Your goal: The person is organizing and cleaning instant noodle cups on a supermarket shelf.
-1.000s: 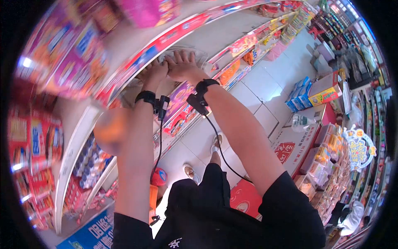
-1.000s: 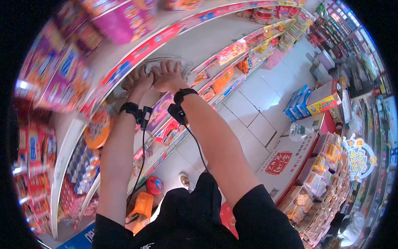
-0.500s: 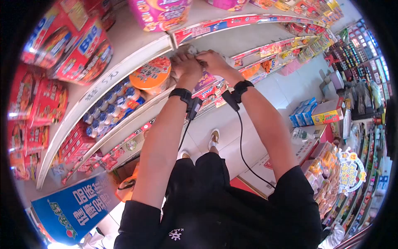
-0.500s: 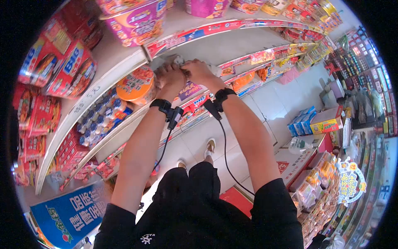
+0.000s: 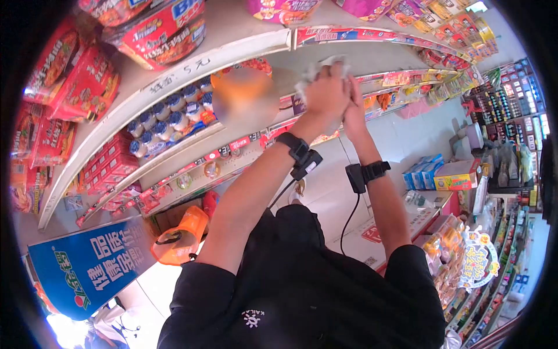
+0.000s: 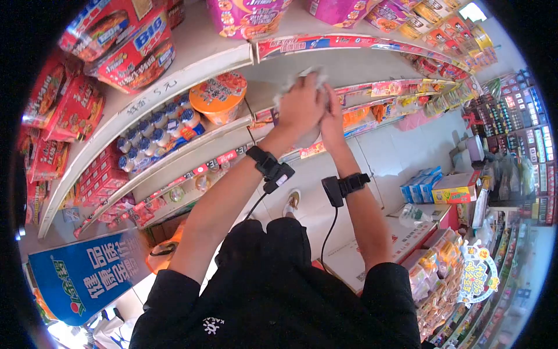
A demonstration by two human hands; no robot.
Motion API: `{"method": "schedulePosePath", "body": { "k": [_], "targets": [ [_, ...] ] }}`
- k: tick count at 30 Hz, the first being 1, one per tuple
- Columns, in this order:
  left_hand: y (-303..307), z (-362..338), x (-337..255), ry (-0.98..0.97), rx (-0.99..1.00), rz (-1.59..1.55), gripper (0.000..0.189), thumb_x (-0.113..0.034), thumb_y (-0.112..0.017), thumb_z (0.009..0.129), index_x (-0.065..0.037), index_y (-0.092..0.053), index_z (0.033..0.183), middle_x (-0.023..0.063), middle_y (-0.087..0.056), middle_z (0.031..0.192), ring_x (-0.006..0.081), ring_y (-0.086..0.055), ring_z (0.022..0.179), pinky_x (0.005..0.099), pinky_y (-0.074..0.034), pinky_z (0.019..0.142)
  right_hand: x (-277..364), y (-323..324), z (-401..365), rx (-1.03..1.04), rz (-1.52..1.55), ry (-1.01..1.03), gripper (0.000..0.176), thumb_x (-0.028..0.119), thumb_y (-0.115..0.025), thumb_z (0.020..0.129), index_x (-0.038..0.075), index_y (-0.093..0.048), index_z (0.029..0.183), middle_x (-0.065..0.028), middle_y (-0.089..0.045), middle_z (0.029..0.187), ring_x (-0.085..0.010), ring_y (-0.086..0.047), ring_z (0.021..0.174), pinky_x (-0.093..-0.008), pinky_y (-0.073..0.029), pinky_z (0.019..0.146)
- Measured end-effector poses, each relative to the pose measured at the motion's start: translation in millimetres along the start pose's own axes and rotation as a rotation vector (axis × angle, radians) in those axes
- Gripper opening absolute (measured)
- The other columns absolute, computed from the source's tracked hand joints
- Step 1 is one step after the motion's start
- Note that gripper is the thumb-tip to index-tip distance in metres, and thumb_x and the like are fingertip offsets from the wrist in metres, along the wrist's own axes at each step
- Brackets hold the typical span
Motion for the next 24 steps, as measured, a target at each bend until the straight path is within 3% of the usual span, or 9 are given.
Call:
{"method": "schedulePosePath", "body": {
  "k": [2, 4, 6, 11, 13, 16, 18, 22, 24],
  "targets": [
    [4, -28, -18, 0.036, 0.046, -0.111, 0.064, -0.038, -0.063, 0.092, -0.006, -0.045, 0.145, 0.0253, -0.064, 0.129, 0.0458, -0.067, 0.108, 0.0546, -0.055, 0.092, 9, 2, -29, -0.088, 0.218, -0.117, 0.059, 0.006, -0.050, 0.102, 0.018, -0.038, 0.158, -0.0094, -0.043, 0.158, -0.0238, -0.048, 0.140, -0.0368, -0.045, 0.112],
    [1, -40, -24, 0.058, 0.097, -0.213, 0.071, -0.038, -0.067, 0.090, -0.006, -0.043, 0.148, 0.0263, -0.061, 0.132, 0.0467, -0.066, 0.111, 0.0525, -0.055, 0.094, 3, 6, -41, -0.095, 0.197, -0.142, 0.056, 0.009, -0.050, 0.103, 0.014, -0.039, 0.158, -0.0110, -0.044, 0.156, -0.0221, -0.049, 0.139, -0.0363, -0.044, 0.112],
    [-11, -61, -9, 0.095, 0.217, -0.323, 0.079, -0.038, -0.071, 0.086, -0.005, -0.039, 0.150, 0.0282, -0.058, 0.136, 0.0469, -0.065, 0.114, 0.0509, -0.054, 0.095, -3, 18, -59, -0.060, -0.031, -0.025, 0.055, 0.009, -0.050, 0.103, 0.009, -0.039, 0.157, -0.0114, -0.047, 0.154, -0.0215, -0.051, 0.137, -0.0366, -0.045, 0.111],
    [-4, -92, 20, 0.065, 0.249, -0.458, 0.078, -0.025, -0.071, 0.086, -0.001, -0.035, 0.151, 0.0307, -0.056, 0.136, 0.0484, -0.060, 0.121, 0.0516, -0.052, 0.099, -8, 14, -76, -0.084, -0.278, -0.059, 0.055, -0.003, -0.056, 0.095, 0.006, -0.050, 0.149, -0.0121, -0.060, 0.142, -0.0260, -0.060, 0.126, -0.0374, -0.046, 0.109],
    [17, -96, 24, -0.033, 0.109, -0.120, 0.076, -0.020, -0.070, 0.085, 0.000, -0.035, 0.150, 0.0315, -0.056, 0.134, 0.0497, -0.058, 0.122, 0.0523, -0.050, 0.099, 2, -2, -68, 0.034, -0.824, 0.293, 0.053, -0.002, -0.059, 0.094, 0.005, -0.052, 0.146, -0.0153, -0.062, 0.139, -0.0300, -0.063, 0.124, -0.0388, -0.047, 0.108],
    [53, -84, 37, 0.005, 0.026, -0.278, 0.072, -0.017, -0.069, 0.085, 0.000, -0.039, 0.148, 0.0309, -0.058, 0.130, 0.0491, -0.061, 0.117, 0.0526, -0.051, 0.097, 28, -55, -59, 0.160, -0.953, 0.482, 0.053, 0.006, -0.064, 0.096, 0.007, -0.050, 0.148, -0.0188, -0.060, 0.141, -0.0329, -0.061, 0.127, -0.0405, -0.046, 0.109],
    [88, -71, 47, 0.066, -0.012, -0.336, 0.066, -0.013, -0.067, 0.084, 0.001, -0.045, 0.145, 0.0293, -0.061, 0.127, 0.0474, -0.063, 0.112, 0.0512, -0.052, 0.097, 58, -98, -58, 0.206, -0.908, 0.476, 0.055, 0.011, -0.065, 0.097, 0.006, -0.048, 0.149, -0.0194, -0.058, 0.143, -0.0334, -0.059, 0.130, -0.0409, -0.044, 0.111],
    [144, -31, 93, -0.101, -0.284, -0.459, 0.057, -0.011, -0.069, 0.081, 0.002, -0.057, 0.136, 0.0225, -0.069, 0.124, 0.0322, -0.069, 0.109, 0.0425, -0.054, 0.094, 62, -126, -36, 0.254, -0.773, 0.484, 0.059, 0.024, -0.063, 0.102, 0.005, -0.042, 0.154, -0.0215, -0.053, 0.149, -0.0347, -0.051, 0.139, -0.0417, -0.038, 0.116],
    [192, -27, 92, 0.011, -0.091, -0.504, 0.053, -0.014, -0.072, 0.086, 0.001, -0.059, 0.135, 0.0169, -0.070, 0.125, 0.0249, -0.067, 0.108, 0.0376, -0.053, 0.094, 68, -134, -37, 0.286, -0.816, 0.482, 0.059, 0.025, -0.061, 0.103, 0.004, -0.041, 0.155, -0.0219, -0.052, 0.150, -0.0357, -0.050, 0.140, -0.0418, -0.038, 0.116]
  ]
}}
Point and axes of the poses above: each hand's wrist, its own z-axis towards the middle knuckle, its own y-axis out of the back of the hand, x = y × z, the point moved 4 cm from there along z, towards the middle knuckle
